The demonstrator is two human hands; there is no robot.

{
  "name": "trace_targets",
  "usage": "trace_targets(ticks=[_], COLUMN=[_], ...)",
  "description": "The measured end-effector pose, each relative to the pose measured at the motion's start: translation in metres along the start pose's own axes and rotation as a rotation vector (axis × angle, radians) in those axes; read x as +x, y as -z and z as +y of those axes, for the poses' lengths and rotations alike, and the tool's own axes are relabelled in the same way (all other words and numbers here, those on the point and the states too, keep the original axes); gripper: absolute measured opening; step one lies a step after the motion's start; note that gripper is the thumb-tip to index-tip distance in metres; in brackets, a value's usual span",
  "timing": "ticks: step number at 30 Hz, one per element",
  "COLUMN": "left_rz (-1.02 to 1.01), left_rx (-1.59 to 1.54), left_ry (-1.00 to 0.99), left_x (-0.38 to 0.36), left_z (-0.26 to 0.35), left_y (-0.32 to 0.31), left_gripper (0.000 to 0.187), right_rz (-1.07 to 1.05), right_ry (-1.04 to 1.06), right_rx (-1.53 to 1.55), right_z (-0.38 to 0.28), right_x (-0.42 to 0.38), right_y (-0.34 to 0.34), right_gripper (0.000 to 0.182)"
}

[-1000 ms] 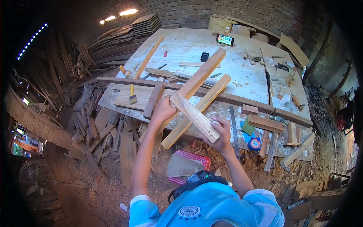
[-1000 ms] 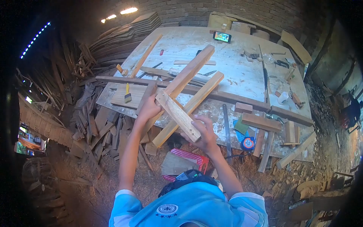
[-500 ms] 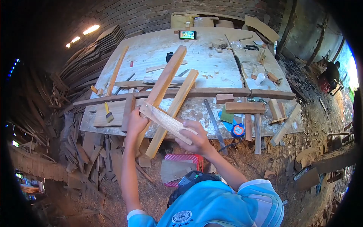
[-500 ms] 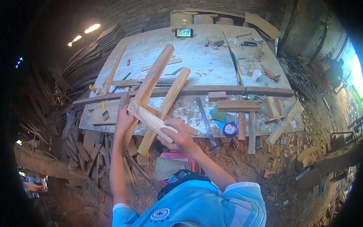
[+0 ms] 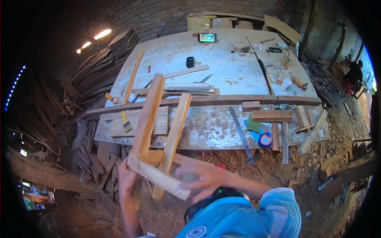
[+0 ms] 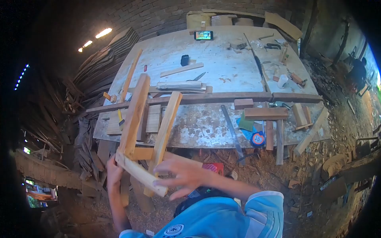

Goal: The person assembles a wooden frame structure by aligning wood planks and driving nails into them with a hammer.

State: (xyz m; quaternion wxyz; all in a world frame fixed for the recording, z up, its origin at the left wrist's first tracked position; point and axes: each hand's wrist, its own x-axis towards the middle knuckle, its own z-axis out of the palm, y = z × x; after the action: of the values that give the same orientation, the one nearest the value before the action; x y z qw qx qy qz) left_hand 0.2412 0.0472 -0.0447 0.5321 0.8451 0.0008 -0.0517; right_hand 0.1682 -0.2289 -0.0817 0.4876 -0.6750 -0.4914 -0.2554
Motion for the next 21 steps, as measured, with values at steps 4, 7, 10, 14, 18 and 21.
trace_targets(ticks=[4,7,10,14,18,21], left_rz=[0.015,0.09,0.134,0.172,0.223,0.246], left_rx=[-0.109,-0.001,-0.009,-0.019,-0.108,-0.175], left_ry=[0.098,0.158,0.186,0.319,0.363,0.376], left_x=[-0.022,-0.036,-0.043,-0.05,-0.044,-0.033], left_z=[-0.009,0.006,0.018,0.032,0.06,0.072], left_y=[0.019,0.009,-0.011,-0.033,-0.059,-0.076], left_gripper=[0.022,0.023,0.024,0.028,0.026,0.026], right_rz=[0.15,0.251,-0.019,-0.122,0.143,0.287], right_ry=[-0.645,-0.856,-1.05,-0.913,-0.874,-1.132], right_rx=[-0.242,-0.543,-0.623,-0.683,-0.62,-0.542], right_z=[0.128,0.281,0.372,0.394,0.4,0.379], right_x=[-0.037,-0.065,-0.059,-0.082,-0.109,-0.127], right_y=[0.057,0.11,0.137,0.142,0.187,0.223], right_gripper=[0.045,0.047,0.053,0.053,0.049,0.049])
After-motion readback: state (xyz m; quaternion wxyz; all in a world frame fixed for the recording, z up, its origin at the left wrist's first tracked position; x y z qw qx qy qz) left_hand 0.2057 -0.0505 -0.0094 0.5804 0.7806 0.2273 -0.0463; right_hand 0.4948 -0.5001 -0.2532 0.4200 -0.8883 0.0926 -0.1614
